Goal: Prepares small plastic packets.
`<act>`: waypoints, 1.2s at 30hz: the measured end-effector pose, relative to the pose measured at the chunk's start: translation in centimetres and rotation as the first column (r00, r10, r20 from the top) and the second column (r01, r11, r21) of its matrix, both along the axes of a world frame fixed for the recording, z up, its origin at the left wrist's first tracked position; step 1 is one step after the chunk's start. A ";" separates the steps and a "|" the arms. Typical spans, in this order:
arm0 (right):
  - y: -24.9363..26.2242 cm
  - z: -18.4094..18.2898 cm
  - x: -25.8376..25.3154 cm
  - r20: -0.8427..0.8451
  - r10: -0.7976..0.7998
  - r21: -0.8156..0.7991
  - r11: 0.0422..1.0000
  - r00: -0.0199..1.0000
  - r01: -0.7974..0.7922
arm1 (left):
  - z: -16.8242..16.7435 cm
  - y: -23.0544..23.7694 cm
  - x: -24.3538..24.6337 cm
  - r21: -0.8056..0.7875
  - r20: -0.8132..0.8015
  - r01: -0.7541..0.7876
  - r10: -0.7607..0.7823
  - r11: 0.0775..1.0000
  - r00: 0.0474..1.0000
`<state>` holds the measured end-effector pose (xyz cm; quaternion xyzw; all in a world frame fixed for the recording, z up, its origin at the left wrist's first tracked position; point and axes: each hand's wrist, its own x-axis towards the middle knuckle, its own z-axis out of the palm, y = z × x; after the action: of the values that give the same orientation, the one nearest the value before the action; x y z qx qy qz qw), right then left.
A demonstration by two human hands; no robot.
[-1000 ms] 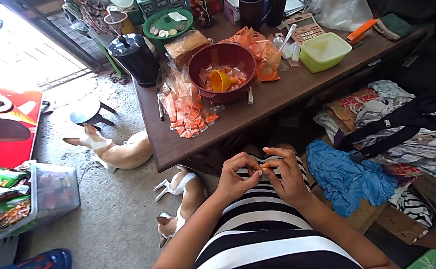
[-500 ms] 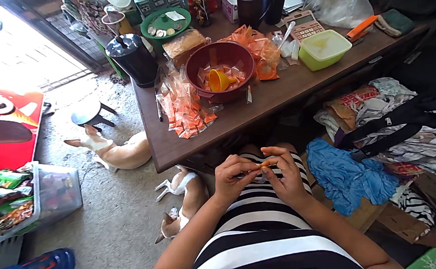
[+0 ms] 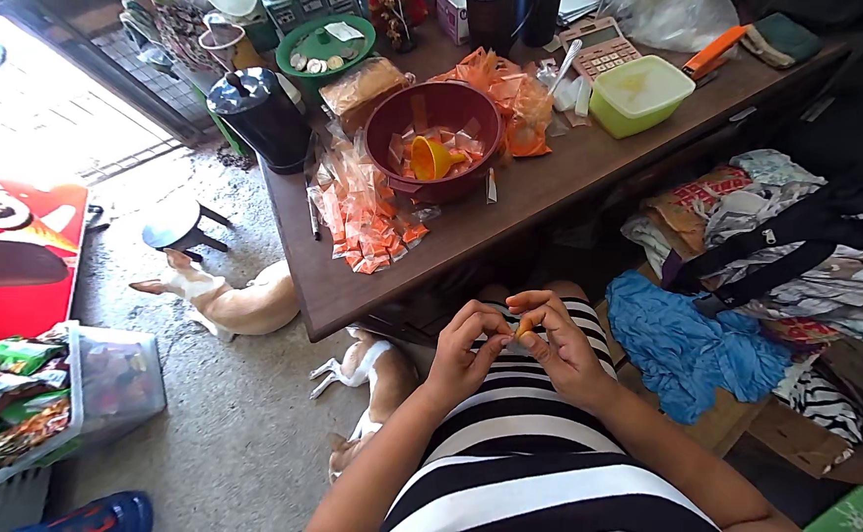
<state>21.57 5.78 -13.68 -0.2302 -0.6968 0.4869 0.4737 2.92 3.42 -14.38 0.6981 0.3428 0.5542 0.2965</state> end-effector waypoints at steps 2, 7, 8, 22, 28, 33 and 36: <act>0.3 0.2 0.4 -0.017 0.108 -0.004 0.994 0.994 -0.108 | 0.2 0.1 0.0 0.029 -0.066 -0.004 0.006 1.000 0.998; 0.7 0.3 0.8 -0.065 0.217 -0.044 0.974 0.974 -0.221 | 0.7 0.3 0.1 0.080 -0.112 0.013 -0.004 0.997 0.994; 0.7 0.3 0.8 -0.060 0.201 -0.036 0.978 0.978 -0.203 | 0.7 0.3 0.1 0.049 -0.085 0.027 -0.023 0.998 0.996; 1.3 0.3 1.5 0.290 -0.231 0.424 0.901 0.929 0.092 | -0.5 0.6 -0.8 -0.141 0.106 0.085 -0.070 0.986 0.992; 1.5 0.8 2.3 0.178 -0.266 0.389 0.903 0.947 0.180 | -0.8 0.6 -0.9 -0.096 0.098 0.037 -0.028 0.995 0.995; 1.8 1.9 2.9 0.213 -0.277 0.397 0.901 0.937 0.177 | -0.8 0.7 -0.9 -0.091 0.087 0.033 -0.025 0.995 0.996; 1.8 2.7 3.0 0.251 -0.275 0.406 0.900 0.928 0.157 | -0.9 0.7 -0.9 -0.081 0.074 0.020 -0.014 0.996 0.997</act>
<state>24.58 7.61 -11.00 -0.2829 -0.8115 0.2456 0.4485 2.05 4.13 -15.27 0.6675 0.3480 0.5625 0.3421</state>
